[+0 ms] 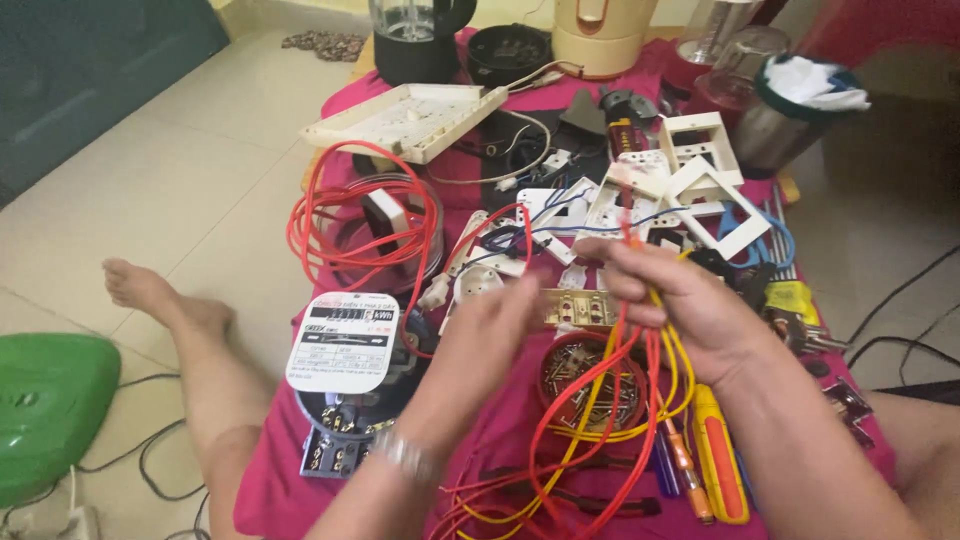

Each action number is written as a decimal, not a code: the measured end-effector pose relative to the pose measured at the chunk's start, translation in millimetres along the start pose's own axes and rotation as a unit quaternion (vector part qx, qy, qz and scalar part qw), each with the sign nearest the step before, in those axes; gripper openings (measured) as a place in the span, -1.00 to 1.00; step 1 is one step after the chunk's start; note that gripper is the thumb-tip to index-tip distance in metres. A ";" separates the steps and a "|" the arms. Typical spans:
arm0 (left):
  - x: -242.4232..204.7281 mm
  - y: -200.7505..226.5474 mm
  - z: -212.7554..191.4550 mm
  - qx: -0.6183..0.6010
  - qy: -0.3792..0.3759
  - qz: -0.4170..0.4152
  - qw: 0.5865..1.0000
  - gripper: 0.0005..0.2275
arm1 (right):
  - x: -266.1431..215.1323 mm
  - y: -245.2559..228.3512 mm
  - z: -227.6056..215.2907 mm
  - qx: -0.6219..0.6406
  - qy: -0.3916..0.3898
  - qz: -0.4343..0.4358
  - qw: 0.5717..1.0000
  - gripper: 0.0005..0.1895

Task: Organizing and untangling a red wire harness and arranging electrical components on a workspace.

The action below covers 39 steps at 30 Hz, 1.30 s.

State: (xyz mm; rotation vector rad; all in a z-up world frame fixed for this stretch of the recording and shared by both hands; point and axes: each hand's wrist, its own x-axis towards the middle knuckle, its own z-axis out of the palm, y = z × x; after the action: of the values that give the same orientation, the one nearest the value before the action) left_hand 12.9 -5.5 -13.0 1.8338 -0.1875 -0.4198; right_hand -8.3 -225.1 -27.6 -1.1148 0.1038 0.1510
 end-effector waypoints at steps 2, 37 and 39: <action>32.4 10.0 7.8 -0.117 -0.080 0.005 0.990 -0.38 | -1.7 0.9 12.0 -0.011 -0.006 0.002 1.000 -0.55; 13.1 30.2 47.1 0.015 -0.168 0.018 0.986 -0.65 | -17.6 -3.3 -33.5 0.112 0.173 -0.082 0.975 -0.78; 3.0 45.4 43.3 0.017 -0.218 0.029 0.975 -0.23 | -17.7 -6.6 -36.1 0.141 0.163 -0.082 0.973 -0.80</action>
State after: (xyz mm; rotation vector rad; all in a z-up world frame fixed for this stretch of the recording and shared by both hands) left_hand 3.1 -58.9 18.7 1.7432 -0.5494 -0.7799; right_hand -24.8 -261.6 -34.8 -0.8514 0.3169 -0.1921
